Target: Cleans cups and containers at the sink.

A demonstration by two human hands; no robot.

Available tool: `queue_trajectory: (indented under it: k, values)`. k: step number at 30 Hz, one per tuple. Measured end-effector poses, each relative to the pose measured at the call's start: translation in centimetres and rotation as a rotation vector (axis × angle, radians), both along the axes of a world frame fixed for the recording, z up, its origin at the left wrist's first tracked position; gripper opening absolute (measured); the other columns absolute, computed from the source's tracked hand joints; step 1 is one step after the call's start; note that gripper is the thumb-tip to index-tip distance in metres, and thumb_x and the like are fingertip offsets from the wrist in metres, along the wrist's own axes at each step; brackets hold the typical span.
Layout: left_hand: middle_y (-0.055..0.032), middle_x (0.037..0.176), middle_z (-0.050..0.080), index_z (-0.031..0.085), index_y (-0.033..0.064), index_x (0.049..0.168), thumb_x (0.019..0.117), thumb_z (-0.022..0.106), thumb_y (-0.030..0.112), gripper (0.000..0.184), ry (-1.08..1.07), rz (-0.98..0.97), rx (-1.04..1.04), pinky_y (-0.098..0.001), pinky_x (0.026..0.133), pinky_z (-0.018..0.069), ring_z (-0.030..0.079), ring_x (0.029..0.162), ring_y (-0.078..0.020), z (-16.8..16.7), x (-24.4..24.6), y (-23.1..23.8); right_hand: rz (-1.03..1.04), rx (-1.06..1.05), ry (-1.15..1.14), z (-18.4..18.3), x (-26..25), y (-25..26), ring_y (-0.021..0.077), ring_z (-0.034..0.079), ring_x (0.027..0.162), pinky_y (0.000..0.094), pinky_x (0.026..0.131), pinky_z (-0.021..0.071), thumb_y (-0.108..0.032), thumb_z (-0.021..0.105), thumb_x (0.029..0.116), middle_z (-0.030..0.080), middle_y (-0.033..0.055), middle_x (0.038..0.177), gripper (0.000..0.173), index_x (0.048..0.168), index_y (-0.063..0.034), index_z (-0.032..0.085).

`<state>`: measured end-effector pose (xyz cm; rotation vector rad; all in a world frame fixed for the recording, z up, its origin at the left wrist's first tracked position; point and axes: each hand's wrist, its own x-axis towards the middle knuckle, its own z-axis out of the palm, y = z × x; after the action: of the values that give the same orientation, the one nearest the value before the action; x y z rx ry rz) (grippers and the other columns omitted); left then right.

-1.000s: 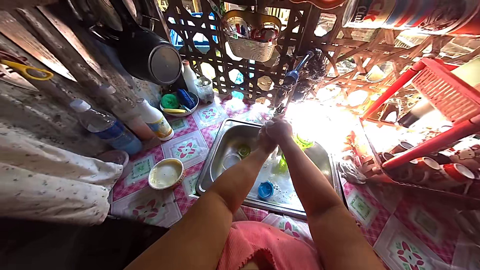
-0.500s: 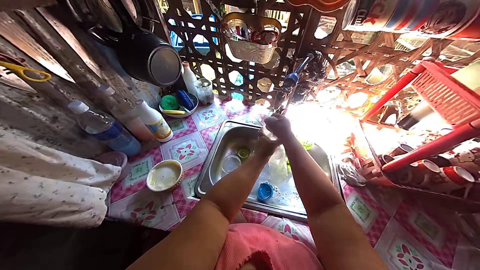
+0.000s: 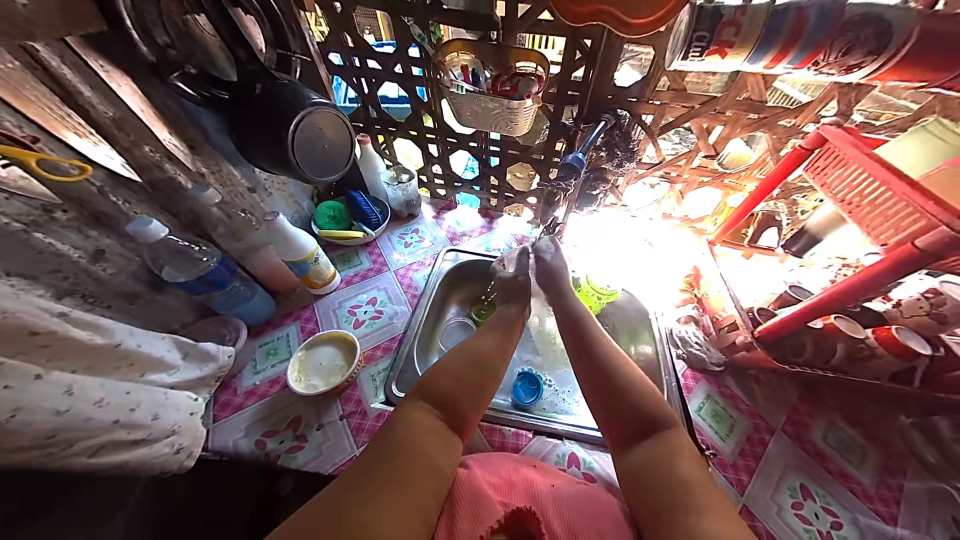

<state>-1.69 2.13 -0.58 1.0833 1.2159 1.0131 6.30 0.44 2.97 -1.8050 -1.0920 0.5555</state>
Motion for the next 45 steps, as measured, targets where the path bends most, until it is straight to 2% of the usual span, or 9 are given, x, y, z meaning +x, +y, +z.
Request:
queue_trajectory:
  k: [3, 9, 15, 19, 27, 32, 35, 38, 45]
  values:
    - [-0.0188, 0.131, 0.062, 0.049, 0.0103, 0.144, 0.0999, 0.052, 0.059, 0.066, 0.0, -0.025, -0.015, -0.0576, 0.101, 0.0483, 0.06, 0.121, -0.0332, -0.4, 0.7, 0.3, 0.01, -0.029, -0.09, 0.2, 0.2, -0.3, 0.0362, 0.054, 0.131, 0.0592, 0.109, 0.0434, -0.031, 0.047, 0.1051, 0.056, 0.0226, 0.141, 0.046, 0.142, -0.0044, 0.053]
    - [-0.0138, 0.131, 0.063, 0.054, 0.0121, 0.14, 0.1012, 0.054, 0.053, 0.056, -0.141, -0.226, 0.177, -0.0489, 0.097, 0.0494, 0.06, 0.116, -0.0253, 0.7, 0.1, -0.1, -0.025, 0.081, 0.819, -0.6, 4.3, -1.9, 0.0212, 0.065, 0.094, 0.043, 0.08, 0.0564, -0.046, 0.034, 0.1097, 0.066, 0.0121, 0.11, 0.049, 0.135, -0.0085, 0.054]
    - [-0.0217, 0.134, 0.062, 0.055, 0.0071, 0.141, 0.1065, 0.044, 0.052, 0.058, 0.258, -0.075, 0.289, -0.0584, 0.105, 0.0461, 0.06, 0.125, -0.0367, 1.4, 0.1, 0.5, -0.191, 0.233, 0.325, -1.0, 0.6, -1.3, 0.0286, 0.056, 0.126, 0.0477, 0.107, 0.0462, -0.031, 0.037, 0.1102, 0.055, 0.0223, 0.14, 0.049, 0.148, 0.0005, 0.043]
    - [-0.0202, 0.139, 0.057, 0.039, 0.0013, 0.149, 0.0897, 0.075, 0.047, 0.083, 0.021, -0.114, 0.248, -0.045, 0.11, 0.0472, 0.058, 0.127, -0.0275, 1.2, 0.0, 1.4, -0.136, 0.208, 0.013, -1.7, -2.0, -1.9, 0.0355, 0.047, 0.14, 0.0559, 0.115, 0.0377, -0.04, 0.041, 0.108, 0.047, 0.0218, 0.152, 0.056, 0.154, -0.0073, 0.04]
    - [-0.0176, 0.144, 0.053, 0.041, 0.0038, 0.149, 0.1022, 0.056, 0.046, 0.065, -0.333, -0.257, 0.13, -0.0448, 0.109, 0.0456, 0.053, 0.131, -0.024, 1.4, -0.7, 2.0, -0.024, 0.131, 0.685, -0.2, 2.9, -0.9, 0.0208, 0.064, 0.107, 0.0433, 0.091, 0.0541, -0.041, 0.039, 0.1095, 0.065, 0.0137, 0.121, 0.048, 0.137, -0.005, 0.055]
    - [-0.022, 0.122, 0.068, 0.07, 0.0012, 0.119, 0.1097, 0.033, 0.05, 0.062, 0.275, 0.012, 0.243, -0.0571, 0.105, 0.0448, 0.063, 0.119, -0.0351, 1.4, 0.2, 1.3, -0.161, 0.269, 0.277, -1.3, 1.6, -0.5, 0.0236, 0.062, 0.103, 0.0465, 0.091, 0.0511, -0.033, 0.047, 0.1061, 0.064, 0.0169, 0.117, 0.043, 0.132, -0.001, 0.057]
    - [-0.0174, 0.15, 0.051, 0.039, 0.0047, 0.154, 0.1014, 0.058, 0.048, 0.071, 0.13, -0.17, 0.288, -0.0458, 0.118, 0.0379, 0.049, 0.139, -0.0259, 0.8, 0.3, 0.4, -0.25, 0.296, 0.168, -2.0, 1.5, -0.3, 0.0288, 0.062, 0.117, 0.0505, 0.102, 0.0484, -0.028, 0.046, 0.107, 0.064, 0.0218, 0.127, 0.042, 0.135, 0.0018, 0.056]
    - [-0.0199, 0.14, 0.057, 0.035, 0.0026, 0.152, 0.0821, 0.086, 0.034, 0.092, -0.073, -0.115, 0.218, -0.0427, 0.109, 0.0478, 0.057, 0.128, -0.0255, 1.0, 0.6, 1.6, -0.159, 0.224, 0.049, -1.7, -0.3, -1.3, 0.0294, 0.059, 0.126, 0.0489, 0.108, 0.0465, -0.027, 0.044, 0.1082, 0.06, 0.0219, 0.135, 0.045, 0.144, 0.0004, 0.048]
    - [-0.0187, 0.141, 0.055, 0.033, 0.0054, 0.153, 0.0942, 0.073, 0.04, 0.079, -0.337, 0.246, 0.154, -0.0446, 0.105, 0.0503, 0.057, 0.127, -0.0251, 3.7, -1.5, 6.1, -0.134, 0.052, -0.423, -5.1, -3.0, -4.8, 0.0376, 0.049, 0.137, 0.0582, 0.113, 0.0375, -0.029, 0.054, 0.1026, 0.056, 0.0179, 0.145, 0.044, 0.14, -0.0073, 0.059]
